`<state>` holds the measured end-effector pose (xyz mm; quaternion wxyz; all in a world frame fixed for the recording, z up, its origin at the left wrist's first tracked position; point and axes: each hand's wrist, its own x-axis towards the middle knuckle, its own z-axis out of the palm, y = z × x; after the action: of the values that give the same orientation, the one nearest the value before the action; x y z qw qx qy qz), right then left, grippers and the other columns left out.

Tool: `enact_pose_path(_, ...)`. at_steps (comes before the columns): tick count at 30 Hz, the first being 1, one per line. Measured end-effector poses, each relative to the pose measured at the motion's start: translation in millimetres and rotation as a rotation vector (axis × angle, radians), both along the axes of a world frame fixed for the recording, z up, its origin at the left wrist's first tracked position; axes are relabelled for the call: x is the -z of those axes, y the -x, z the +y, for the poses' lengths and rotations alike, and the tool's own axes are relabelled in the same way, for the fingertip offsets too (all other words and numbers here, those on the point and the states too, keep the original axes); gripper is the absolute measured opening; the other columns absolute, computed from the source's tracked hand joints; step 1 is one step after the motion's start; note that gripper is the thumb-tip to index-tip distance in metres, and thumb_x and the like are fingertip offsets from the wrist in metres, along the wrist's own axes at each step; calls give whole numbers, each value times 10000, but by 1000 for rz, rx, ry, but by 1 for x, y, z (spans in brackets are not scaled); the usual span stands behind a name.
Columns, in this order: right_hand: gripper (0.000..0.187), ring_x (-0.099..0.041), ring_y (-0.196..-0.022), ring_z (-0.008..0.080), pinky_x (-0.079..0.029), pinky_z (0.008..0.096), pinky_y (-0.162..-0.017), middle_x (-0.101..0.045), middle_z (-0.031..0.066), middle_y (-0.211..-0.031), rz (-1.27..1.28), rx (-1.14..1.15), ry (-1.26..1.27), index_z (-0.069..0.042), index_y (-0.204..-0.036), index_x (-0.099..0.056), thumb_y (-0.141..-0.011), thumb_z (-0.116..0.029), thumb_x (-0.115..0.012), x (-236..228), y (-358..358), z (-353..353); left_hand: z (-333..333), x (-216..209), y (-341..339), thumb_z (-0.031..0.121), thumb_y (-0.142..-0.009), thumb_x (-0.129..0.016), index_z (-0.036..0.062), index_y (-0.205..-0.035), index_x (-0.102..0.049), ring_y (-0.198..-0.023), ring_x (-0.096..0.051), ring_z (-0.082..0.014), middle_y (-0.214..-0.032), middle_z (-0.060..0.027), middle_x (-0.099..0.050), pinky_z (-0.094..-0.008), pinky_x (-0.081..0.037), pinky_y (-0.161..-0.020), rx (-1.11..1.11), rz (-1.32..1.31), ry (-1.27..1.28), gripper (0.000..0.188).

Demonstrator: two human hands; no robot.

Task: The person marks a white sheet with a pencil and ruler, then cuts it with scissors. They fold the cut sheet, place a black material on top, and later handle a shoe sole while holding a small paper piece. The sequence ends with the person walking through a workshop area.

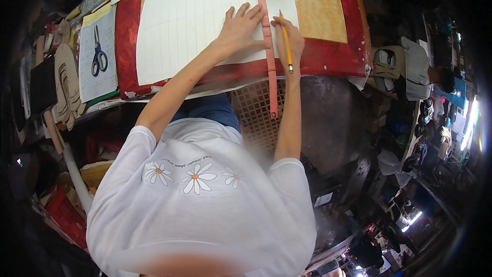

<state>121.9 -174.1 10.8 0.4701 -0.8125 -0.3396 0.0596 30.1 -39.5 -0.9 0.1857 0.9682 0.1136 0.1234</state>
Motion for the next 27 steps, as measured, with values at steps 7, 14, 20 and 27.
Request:
enact_pose_path(7, 198, -634, -911, 122, -487, 230, -781, -686, 87, -956, -67, -7, 67, -44, -1091, -640, -919, -72, -546, -5, 5, 2, 10, -2, -4, 593, -659, -684, 41, -1316, -460, -1263, -381, -298, -1385, -78, -425, -523, -313, -972, 17, -36, -12, 887)
enact_pose_path(14, 218, -614, -850, 111, -482, 237, -765, -680, 80, -929, 39, 20, -87, -23, -1088, -638, -946, -146, -528, -7, 0, 9, 10, -3, -5, 560, -656, -698, 47, -1305, -461, -1223, -415, -280, -1360, -81, -443, -510, -332, -952, 12, -31, -9, 860)
enact_pose_path(20, 351, -597, -771, 100, -477, 244, -693, -668, 73, -872, 183, 77, -214, 18, -1020, -648, -919, -312, -583, -12, -41, 54, 8, -6, -5, 532, -658, -709, 29, -1315, -436, -1245, -384, -294, -1382, -99, -413, -528, -332, -950, 9, 2, -25, 872)
enact_pose_path(27, 354, -625, -705, 178, -493, 292, -666, -664, 125, -818, -60, 11, -85, 41, -955, -640, -904, -302, -570, 4, -71, 121, 7, -13, -8, 520, -648, -721, -3, -1314, -422, -1249, -368, -303, -1398, -119, -383, -534, -331, -945, 19, 102, -24, 899)
